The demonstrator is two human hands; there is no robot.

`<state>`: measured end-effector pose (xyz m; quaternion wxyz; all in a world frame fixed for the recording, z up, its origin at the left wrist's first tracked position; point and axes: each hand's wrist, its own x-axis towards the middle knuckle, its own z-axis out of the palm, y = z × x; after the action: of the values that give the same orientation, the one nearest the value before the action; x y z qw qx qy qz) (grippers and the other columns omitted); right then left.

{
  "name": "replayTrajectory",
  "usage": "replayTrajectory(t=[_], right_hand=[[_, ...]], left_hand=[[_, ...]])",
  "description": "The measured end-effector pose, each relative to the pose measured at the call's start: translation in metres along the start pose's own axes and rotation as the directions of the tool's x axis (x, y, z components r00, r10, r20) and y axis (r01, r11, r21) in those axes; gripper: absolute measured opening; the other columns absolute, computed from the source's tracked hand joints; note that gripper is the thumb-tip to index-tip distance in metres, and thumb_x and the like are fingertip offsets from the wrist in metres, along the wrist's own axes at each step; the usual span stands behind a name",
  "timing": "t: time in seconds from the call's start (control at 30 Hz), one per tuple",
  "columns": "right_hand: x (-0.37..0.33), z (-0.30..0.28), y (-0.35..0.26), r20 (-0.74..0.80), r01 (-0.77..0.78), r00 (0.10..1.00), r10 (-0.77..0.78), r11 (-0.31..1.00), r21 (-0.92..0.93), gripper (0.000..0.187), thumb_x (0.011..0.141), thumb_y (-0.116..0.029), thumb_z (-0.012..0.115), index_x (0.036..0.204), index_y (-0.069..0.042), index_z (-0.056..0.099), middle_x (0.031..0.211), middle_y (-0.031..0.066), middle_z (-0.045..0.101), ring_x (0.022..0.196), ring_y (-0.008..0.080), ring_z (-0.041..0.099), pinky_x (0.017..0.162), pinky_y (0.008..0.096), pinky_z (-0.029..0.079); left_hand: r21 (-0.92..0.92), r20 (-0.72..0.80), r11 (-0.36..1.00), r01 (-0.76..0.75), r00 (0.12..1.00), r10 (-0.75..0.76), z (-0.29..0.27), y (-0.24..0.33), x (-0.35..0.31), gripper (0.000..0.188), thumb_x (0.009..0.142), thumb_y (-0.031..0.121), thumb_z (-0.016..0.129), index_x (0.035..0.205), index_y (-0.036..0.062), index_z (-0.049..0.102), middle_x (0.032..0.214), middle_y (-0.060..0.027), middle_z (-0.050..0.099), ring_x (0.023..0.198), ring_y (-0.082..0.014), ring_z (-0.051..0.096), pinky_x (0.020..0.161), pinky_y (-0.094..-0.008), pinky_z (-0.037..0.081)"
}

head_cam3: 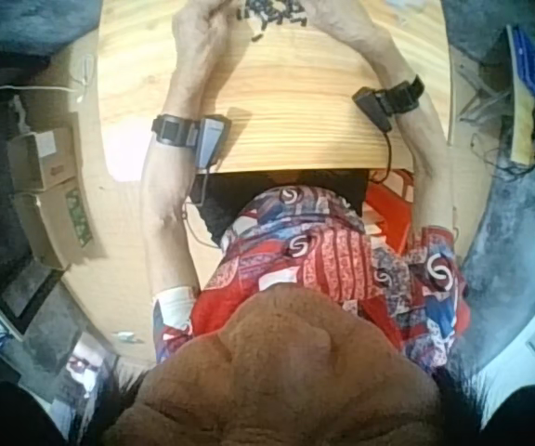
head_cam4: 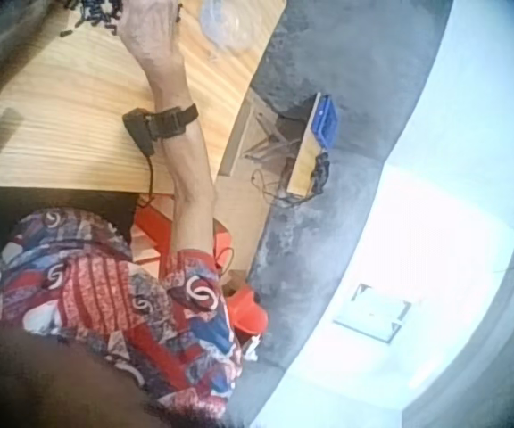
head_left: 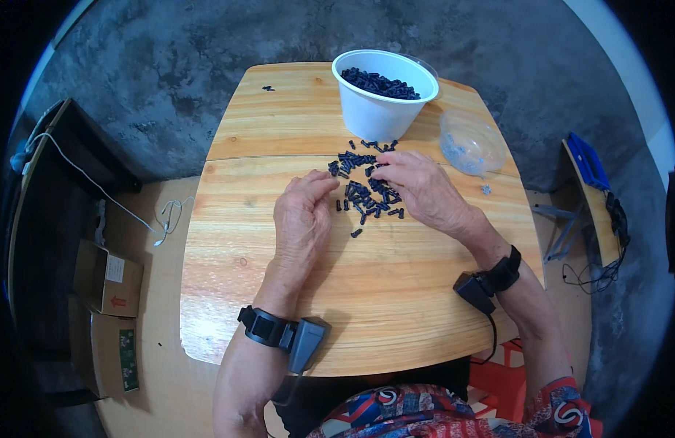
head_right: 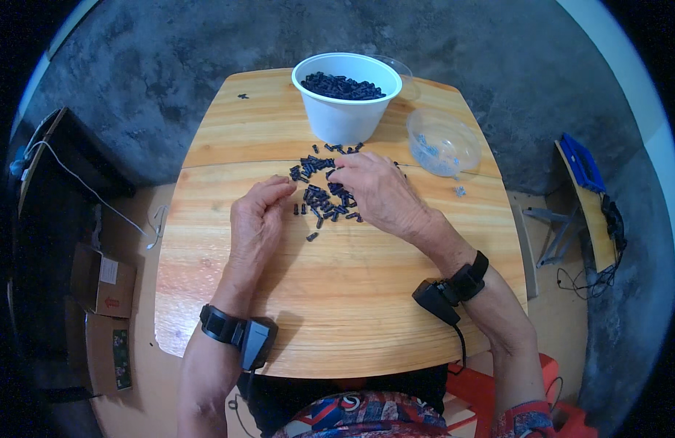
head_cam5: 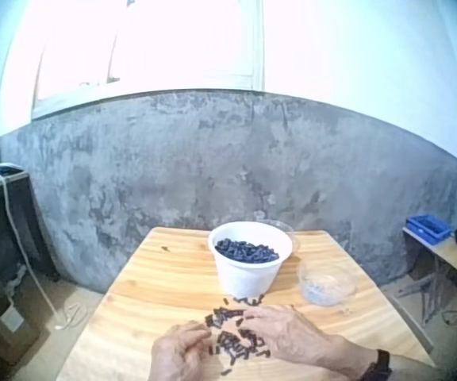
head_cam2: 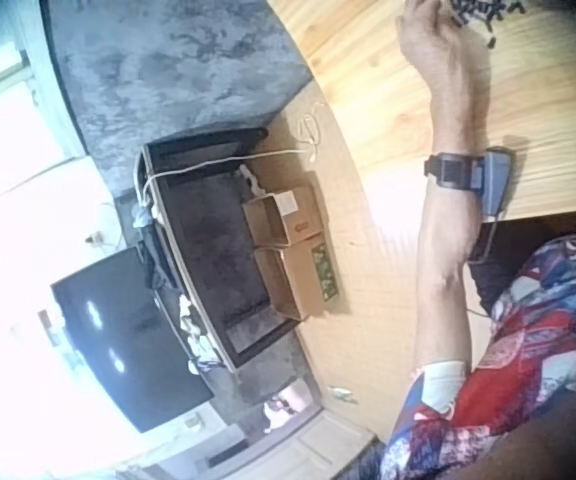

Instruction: Manually inserting metal pins into L-shaped plastic connectors for assembly.

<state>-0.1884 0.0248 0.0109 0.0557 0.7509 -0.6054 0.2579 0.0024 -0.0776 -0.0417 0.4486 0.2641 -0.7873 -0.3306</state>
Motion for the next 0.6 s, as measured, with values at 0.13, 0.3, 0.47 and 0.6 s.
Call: replayTrajectory(t=[0.13,0.3,0.47,0.6], right_hand=[[0.010,0.002,-0.006,-0.051,-0.008,0.999,0.014,0.995,0.099,0.015,0.078,-0.001,0.064,0.093,0.000,0.066,0.094,0.0134,0.064,0.089,0.0295,0.059,0.078,0.0383,0.046],[0.022,0.027,-0.005,-0.085,0.005,0.996,-0.001,0.999,0.041,0.008,0.078,-0.006,0.065,0.085,-0.001,0.064,0.080,0.0115,0.059,0.079,0.0294,0.057,0.070,0.0400,0.045],[0.027,0.035,-0.007,-0.010,-0.069,0.998,0.069,0.997,0.026,0.006,0.077,-0.006,0.066,0.077,-0.001,0.063,0.080,0.0145,0.057,0.082,0.0324,0.058,0.072,0.0428,0.048],[0.025,0.036,-0.007,-0.024,-0.069,0.997,0.069,0.997,-0.024,0.008,0.079,-0.005,0.064,0.077,-0.002,0.057,0.078,0.0124,0.056,0.079,0.0310,0.056,0.071,0.0407,0.046]], left_hand=[[-0.075,-0.065,0.996,0.046,0.997,-0.050,-0.002,0.005,0.001,0.015,0.085,-0.004,0.061,0.095,0.0005,0.070,0.099,-0.0122,0.070,0.094,-0.0173,0.065,0.082,-0.0256,0.050],[-0.137,-0.093,0.973,0.184,0.976,-0.198,-0.007,0.012,0.001,0.017,0.085,-0.004,0.061,0.098,0.0010,0.071,0.096,-0.0077,0.069,0.086,-0.0119,0.062,0.078,-0.0238,0.049],[-0.200,-0.115,0.954,0.224,0.961,-0.250,-0.012,0.009,0.004,0.020,0.085,-0.004,0.059,0.100,0.0013,0.070,0.095,-0.0063,0.069,0.085,-0.0107,0.061,0.076,-0.0233,0.048],[-0.169,-0.081,0.951,0.260,0.958,-0.276,-0.010,0.005,0.004,0.017,0.082,-0.004,0.061,0.096,0.0021,0.069,0.094,-0.0108,0.070,0.084,-0.0184,0.066,0.076,-0.0281,0.051]])
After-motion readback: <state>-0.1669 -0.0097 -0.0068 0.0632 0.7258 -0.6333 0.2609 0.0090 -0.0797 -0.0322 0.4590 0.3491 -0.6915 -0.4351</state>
